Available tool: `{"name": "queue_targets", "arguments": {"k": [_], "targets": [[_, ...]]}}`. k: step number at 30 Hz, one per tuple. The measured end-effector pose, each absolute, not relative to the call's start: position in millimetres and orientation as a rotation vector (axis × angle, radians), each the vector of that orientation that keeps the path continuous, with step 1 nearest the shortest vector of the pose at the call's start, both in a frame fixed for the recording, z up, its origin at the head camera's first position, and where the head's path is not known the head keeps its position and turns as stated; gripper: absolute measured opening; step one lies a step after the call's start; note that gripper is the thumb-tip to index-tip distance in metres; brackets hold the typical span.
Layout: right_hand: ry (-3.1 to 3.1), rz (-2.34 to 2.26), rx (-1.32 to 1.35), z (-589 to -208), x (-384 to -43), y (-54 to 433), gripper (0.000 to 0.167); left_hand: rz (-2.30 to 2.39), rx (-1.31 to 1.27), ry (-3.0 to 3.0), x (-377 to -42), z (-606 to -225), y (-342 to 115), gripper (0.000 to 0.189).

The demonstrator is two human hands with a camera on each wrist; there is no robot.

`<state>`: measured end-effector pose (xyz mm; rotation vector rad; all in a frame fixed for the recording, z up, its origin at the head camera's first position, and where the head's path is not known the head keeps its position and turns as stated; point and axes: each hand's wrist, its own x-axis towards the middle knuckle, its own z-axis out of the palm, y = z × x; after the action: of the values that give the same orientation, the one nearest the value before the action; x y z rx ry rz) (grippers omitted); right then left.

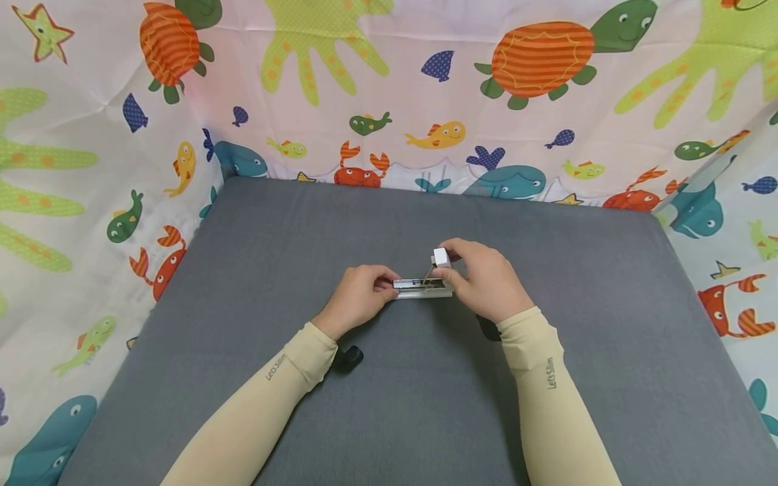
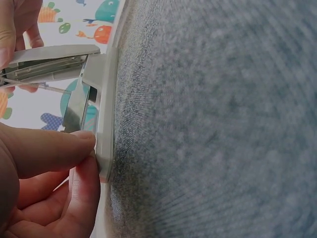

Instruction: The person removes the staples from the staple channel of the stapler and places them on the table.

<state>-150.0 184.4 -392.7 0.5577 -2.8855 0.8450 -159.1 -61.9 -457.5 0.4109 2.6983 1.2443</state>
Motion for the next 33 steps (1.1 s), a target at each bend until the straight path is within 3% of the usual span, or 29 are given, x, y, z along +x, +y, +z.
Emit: {"name": "queue_targets", "arguments": {"k": [33], "targets": [[-2.986, 0.984, 0.465, -385.1, -152.2, 219.6, 0.031, 1.286, 0.385, 2.647, -158.7, -457.6, -64.5, 0.017]]}}
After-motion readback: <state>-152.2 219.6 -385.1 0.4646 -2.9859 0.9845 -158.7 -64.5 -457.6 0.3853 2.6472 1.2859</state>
